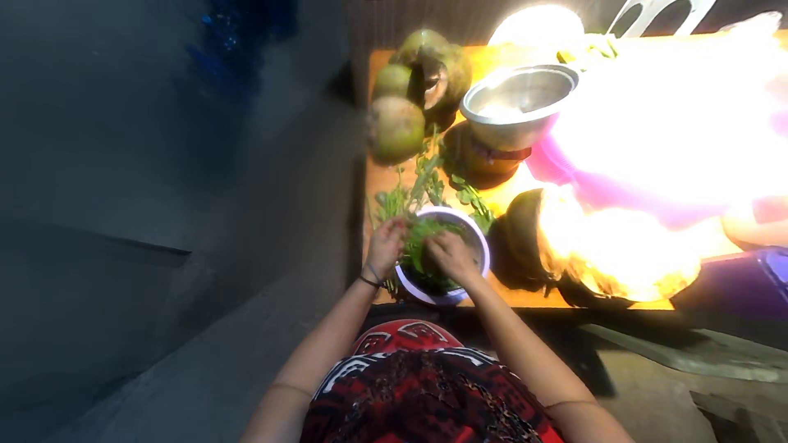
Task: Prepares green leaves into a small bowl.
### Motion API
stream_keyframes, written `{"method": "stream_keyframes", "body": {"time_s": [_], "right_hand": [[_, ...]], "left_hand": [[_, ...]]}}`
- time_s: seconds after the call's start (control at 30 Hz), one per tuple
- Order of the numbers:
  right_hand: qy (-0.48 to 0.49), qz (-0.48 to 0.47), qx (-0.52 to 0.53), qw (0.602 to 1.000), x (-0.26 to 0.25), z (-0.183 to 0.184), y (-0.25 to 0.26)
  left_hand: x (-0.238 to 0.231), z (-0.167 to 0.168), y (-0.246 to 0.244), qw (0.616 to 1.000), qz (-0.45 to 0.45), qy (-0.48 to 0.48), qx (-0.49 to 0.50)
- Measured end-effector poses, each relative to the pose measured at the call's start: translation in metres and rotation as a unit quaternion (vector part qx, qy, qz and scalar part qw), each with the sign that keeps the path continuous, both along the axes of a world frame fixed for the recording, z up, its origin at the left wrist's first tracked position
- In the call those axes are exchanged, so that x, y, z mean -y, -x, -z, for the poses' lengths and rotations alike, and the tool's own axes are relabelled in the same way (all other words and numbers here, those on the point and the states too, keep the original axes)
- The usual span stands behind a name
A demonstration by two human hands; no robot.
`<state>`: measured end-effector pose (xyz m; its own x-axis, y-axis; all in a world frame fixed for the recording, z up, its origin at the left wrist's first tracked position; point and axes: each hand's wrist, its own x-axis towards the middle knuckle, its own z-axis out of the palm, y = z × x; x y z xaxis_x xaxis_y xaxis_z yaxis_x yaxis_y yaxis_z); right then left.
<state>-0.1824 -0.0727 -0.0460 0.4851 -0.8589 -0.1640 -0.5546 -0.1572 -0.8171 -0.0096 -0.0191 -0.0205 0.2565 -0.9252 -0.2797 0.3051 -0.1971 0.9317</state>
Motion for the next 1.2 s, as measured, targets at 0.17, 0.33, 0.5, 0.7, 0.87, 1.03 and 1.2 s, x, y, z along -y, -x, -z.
{"method": "stream_keyframes", "body": {"time_s": [0.17, 0.33, 0.5, 0.7, 0.87, 1.03, 1.2], "right_hand": [[0.148, 0.066, 0.046, 0.986, -0.001, 0.008, 0.011], [0.401, 0.098, 0.148, 0.899, 0.014, -0.018, 0.008], [0.469, -0.038, 0.024, 0.882, 0.030, -0.023, 0.002], [0.447, -0.089, 0.036, 0.889, 0.028, -0.021, 0.001], [0.468, -0.079, 0.047, 0.879, 0.028, -0.018, -0.001], [0.378, -0.057, 0.103, 0.918, 0.022, -0.015, -0.002], [0.299, -0.032, 0.113, 0.947, 0.015, -0.016, -0.003]], "left_hand": [[-0.007, 0.001, -0.006, 0.981, 0.027, 0.040, 0.189], [-0.015, -0.006, -0.001, 0.947, 0.087, 0.070, 0.300], [-0.014, -0.005, 0.000, 0.947, 0.100, 0.071, 0.298], [-0.016, -0.004, -0.004, 0.961, 0.087, 0.027, 0.261], [-0.017, -0.009, -0.007, 0.961, 0.109, 0.038, 0.250], [-0.017, -0.004, -0.005, 0.968, 0.111, 0.032, 0.223], [-0.016, -0.009, -0.002, 0.954, 0.124, 0.021, 0.272]]}}
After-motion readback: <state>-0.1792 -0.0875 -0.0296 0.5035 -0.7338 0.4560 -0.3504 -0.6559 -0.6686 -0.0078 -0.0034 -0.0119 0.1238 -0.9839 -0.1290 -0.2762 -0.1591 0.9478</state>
